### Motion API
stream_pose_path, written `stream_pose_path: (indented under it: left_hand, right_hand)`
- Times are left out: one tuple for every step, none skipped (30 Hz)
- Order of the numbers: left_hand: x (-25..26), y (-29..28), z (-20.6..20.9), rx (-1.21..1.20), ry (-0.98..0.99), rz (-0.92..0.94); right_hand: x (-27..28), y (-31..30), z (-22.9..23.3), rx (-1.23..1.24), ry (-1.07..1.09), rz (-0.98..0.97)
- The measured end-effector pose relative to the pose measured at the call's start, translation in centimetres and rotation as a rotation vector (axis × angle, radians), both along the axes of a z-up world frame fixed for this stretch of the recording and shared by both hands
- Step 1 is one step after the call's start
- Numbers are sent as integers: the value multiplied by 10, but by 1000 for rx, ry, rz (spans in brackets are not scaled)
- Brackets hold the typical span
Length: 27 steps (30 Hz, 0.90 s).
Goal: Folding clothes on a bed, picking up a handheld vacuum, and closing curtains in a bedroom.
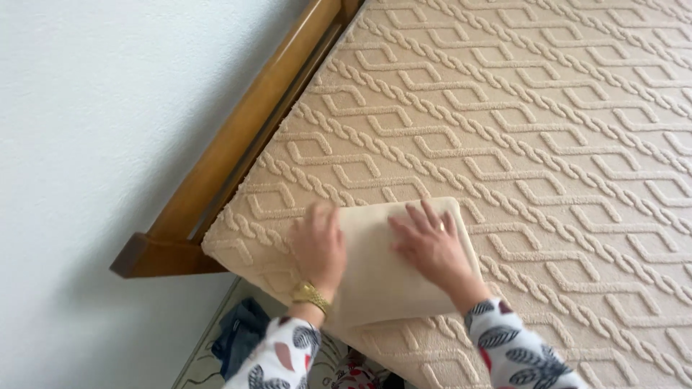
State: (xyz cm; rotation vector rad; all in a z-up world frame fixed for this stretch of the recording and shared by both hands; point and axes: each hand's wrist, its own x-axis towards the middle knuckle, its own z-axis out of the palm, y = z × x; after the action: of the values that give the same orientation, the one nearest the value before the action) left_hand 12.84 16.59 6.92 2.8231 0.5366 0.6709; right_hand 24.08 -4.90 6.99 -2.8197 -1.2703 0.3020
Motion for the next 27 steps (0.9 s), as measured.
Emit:
stream_pose_path:
  left_hand:
    - [1, -17, -9, -4, 5, -5]
    - [-1, -33, -17, -60, 41, -77]
    - [-4, -49, -25, -117, 78, -147]
    - [-8, -57, -33, -121, 84, -152]
    - [-13, -66, -41, -77, 140, -144]
    - [-16, -74, -50, -32, 194, -138]
    - [-14, -74, -62, -36, 198, -145]
    - [-16, -74, -74, -30, 170, -117]
    - [-18, -74, -86, -25, 142, -88]
    - [-17, -73, -89, -28, 150, -95]
    - [-15, -72, -92, -39, 161, -79]
    - [-13, -70, -95, -48, 170, -61]
    - [-14, -68, -97, -49, 174, -65]
    - [-14, -65, -100, -54, 271, 19]
    - [-14, -62, -101, -58, 369, 104]
    - [-16, -62, -106, -61, 367, 100]
    - [-19, -63, -110, -94, 348, 171]
    - [-23, -61, -115, -125, 326, 247]
    - [-25, -62, -116, -126, 324, 248]
    - [-27, -59, -117, -234, 193, 232]
    - [-30, -56, -117, -339, 62, 214]
    - [-32, -53, -116, -337, 56, 217]
    - [-34, -50, -114, -511, 125, 257]
    - [-37, -48, -112, -687, 196, 292]
    - [-31, -44, -90, -686, 190, 293]
    - [-25, -39, -67, -1000, 235, 299]
    - [-19, -35, -45, -1314, 277, 298]
  right_hand:
    - [-9, -2, -11, -4, 5, -5]
    - [-20, -4, -22, 8, 19, -72]
    - [-32, -6, -32, 19, 32, -139]
    - [-36, -11, -44, 15, 39, -144]
    - [-40, -16, -56, 90, -15, -157]
    - [-43, -22, -68, 165, -71, -171]
    - [-39, -22, -66, 161, -67, -178]
    - [-39, -22, -64, 112, 52, -255]
    - [-39, -23, -61, 62, 170, -332]
    - [-37, -22, -62, 59, 177, -339]
    - [-34, -22, -61, 20, 255, -444]
    - [-31, -20, -61, -17, 331, -545]
    - [-32, -22, -62, -18, 335, -550]
    - [-32, -22, -62, 46, 374, -642]
    - [-32, -23, -62, 110, 414, -734]
    - [-30, -25, -59, 108, 411, -738]
    - [-29, -27, -57, 102, 467, -818]
    - [-29, -28, -54, 98, 524, -892]
    - [-29, -29, -44, 98, 522, -891]
    - [-30, -27, -34, 90, 555, -940]
    - [-30, -25, -24, 82, 589, -988]
    - [-30, -22, -14, 86, 586, -983]
    - [-30, -19, -4, 162, 679, -1113]
    - [-31, -16, 6, 238, 773, -1242]
    - [-30, -19, 2, 241, 771, -1238]
    - [-29, -22, -2, 273, 832, -1296]
    - [-29, -24, -7, 304, 893, -1353]
